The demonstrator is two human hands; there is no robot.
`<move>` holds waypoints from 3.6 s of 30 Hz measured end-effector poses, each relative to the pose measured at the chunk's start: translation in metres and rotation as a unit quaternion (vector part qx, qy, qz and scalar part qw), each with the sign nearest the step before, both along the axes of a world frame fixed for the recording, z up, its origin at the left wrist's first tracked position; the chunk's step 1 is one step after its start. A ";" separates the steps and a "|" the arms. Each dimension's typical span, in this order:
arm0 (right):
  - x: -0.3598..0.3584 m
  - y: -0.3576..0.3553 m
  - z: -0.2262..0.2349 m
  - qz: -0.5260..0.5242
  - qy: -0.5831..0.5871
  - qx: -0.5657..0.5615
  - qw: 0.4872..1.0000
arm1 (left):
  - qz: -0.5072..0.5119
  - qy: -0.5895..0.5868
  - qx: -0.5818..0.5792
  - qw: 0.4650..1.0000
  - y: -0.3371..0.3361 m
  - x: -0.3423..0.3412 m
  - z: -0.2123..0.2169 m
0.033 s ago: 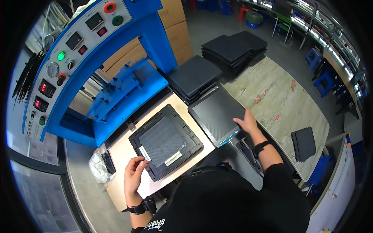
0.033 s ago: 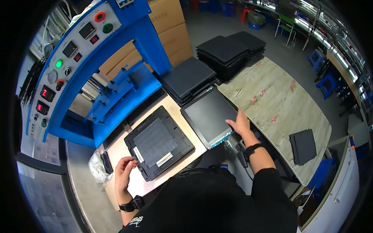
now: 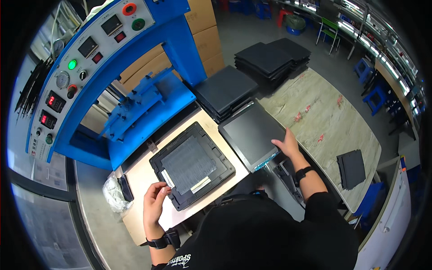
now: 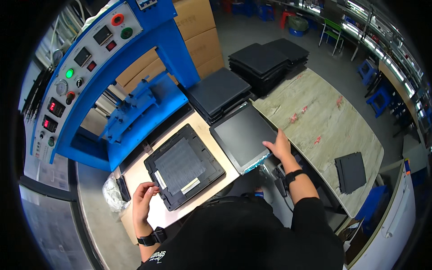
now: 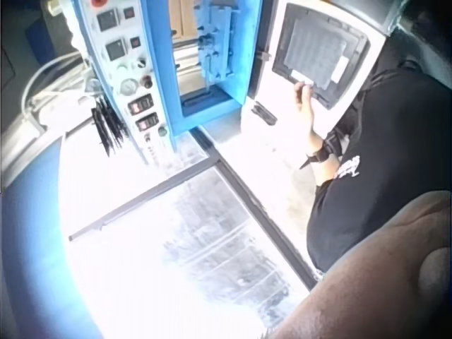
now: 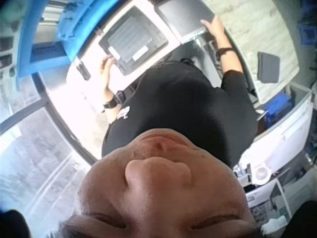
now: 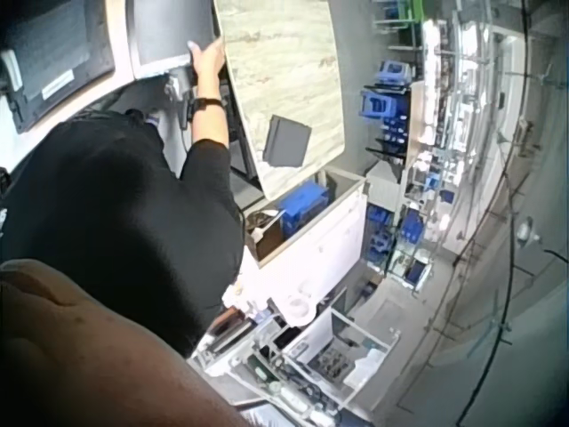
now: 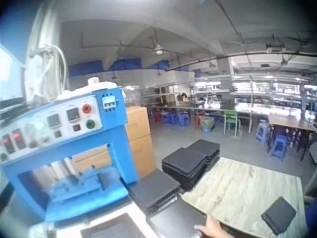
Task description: Removing protective plastic wrap from plastic panels and using industrial heat presses to process the components.
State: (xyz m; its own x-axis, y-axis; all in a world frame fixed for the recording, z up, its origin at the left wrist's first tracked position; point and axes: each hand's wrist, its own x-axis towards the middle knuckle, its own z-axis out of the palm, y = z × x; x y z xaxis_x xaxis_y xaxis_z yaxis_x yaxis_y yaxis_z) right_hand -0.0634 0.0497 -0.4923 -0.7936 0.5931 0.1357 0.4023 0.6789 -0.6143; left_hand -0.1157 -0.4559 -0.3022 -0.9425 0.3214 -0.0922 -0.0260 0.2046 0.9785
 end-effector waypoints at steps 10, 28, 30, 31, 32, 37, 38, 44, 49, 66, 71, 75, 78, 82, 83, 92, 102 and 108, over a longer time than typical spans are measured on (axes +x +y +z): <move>0.008 -0.008 -0.018 -0.056 0.035 -0.017 0.998 | 0.001 -0.010 0.006 1.000 0.004 -0.002 -0.004; 0.004 -0.004 -0.019 0.008 0.028 -0.001 1.000 | -0.325 0.040 -0.189 0.926 0.195 -0.055 -0.049; 0.005 -0.001 -0.030 0.006 0.042 0.051 0.998 | -0.277 -0.099 -0.185 0.938 0.230 -0.064 -0.075; 0.002 -0.006 -0.026 0.024 0.033 0.045 0.998 | -0.306 -0.040 -0.252 0.917 0.239 -0.073 -0.093; 0.000 -0.010 -0.021 0.038 0.024 0.041 0.998 | -0.301 0.003 -0.280 0.911 0.248 -0.078 -0.120; 0.002 -0.008 -0.027 -0.007 0.046 0.010 0.999 | -0.296 -0.015 -0.298 0.908 0.280 -0.071 -0.135; 0.000 -0.007 -0.029 -0.015 0.048 0.017 0.999 | -0.280 -0.071 -0.306 0.907 0.285 -0.072 -0.139; -0.005 0.007 -0.028 0.015 0.014 -0.003 1.000 | -0.251 -0.115 -0.318 0.907 0.293 -0.058 -0.108; -0.015 0.017 -0.013 0.033 -0.034 -0.005 0.999 | -0.172 -0.184 -0.206 0.945 0.290 -0.059 -0.097; -0.005 0.048 0.012 0.045 -0.016 -0.253 0.966 | -0.124 -0.310 0.144 0.932 0.296 -0.060 -0.090; -0.014 0.040 0.082 0.082 0.159 -0.081 0.980 | -0.144 -0.280 0.205 0.927 0.263 -0.060 -0.048; -0.028 -0.005 0.156 0.213 0.244 -0.167 0.931 | -0.187 -0.277 0.349 0.876 0.238 -0.068 -0.023; -0.033 -0.024 0.182 0.167 0.384 -0.171 0.892 | -0.120 -0.257 0.422 0.861 0.209 -0.071 0.000; -0.026 -0.025 0.169 0.039 0.505 -0.207 0.837 | -0.065 -0.252 0.462 0.848 0.147 -0.077 0.019; -0.026 -0.026 0.159 0.025 0.502 -0.207 0.839 | -0.029 -0.219 0.458 0.861 0.134 -0.074 0.027; -0.045 -0.087 0.105 0.181 0.135 -0.103 0.969 | 0.041 -0.110 0.447 0.887 -0.024 -0.060 0.057; -0.091 -0.124 0.156 0.239 0.271 -0.233 0.903 | 0.171 0.131 0.166 0.962 -0.039 0.006 0.113; -0.090 -0.195 0.272 0.476 0.388 0.194 0.765 | -0.057 0.470 -0.428 0.770 0.020 -0.029 0.088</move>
State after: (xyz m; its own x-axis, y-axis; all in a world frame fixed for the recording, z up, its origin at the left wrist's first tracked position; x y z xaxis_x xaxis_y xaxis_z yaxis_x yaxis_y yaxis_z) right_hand -0.1532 -0.1449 -0.2202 -0.4307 -0.4086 0.8047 -0.7722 0.6283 -0.0944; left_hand -0.1452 -0.4354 -0.2139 -0.6915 0.6083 0.3897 0.6781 0.7326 0.0597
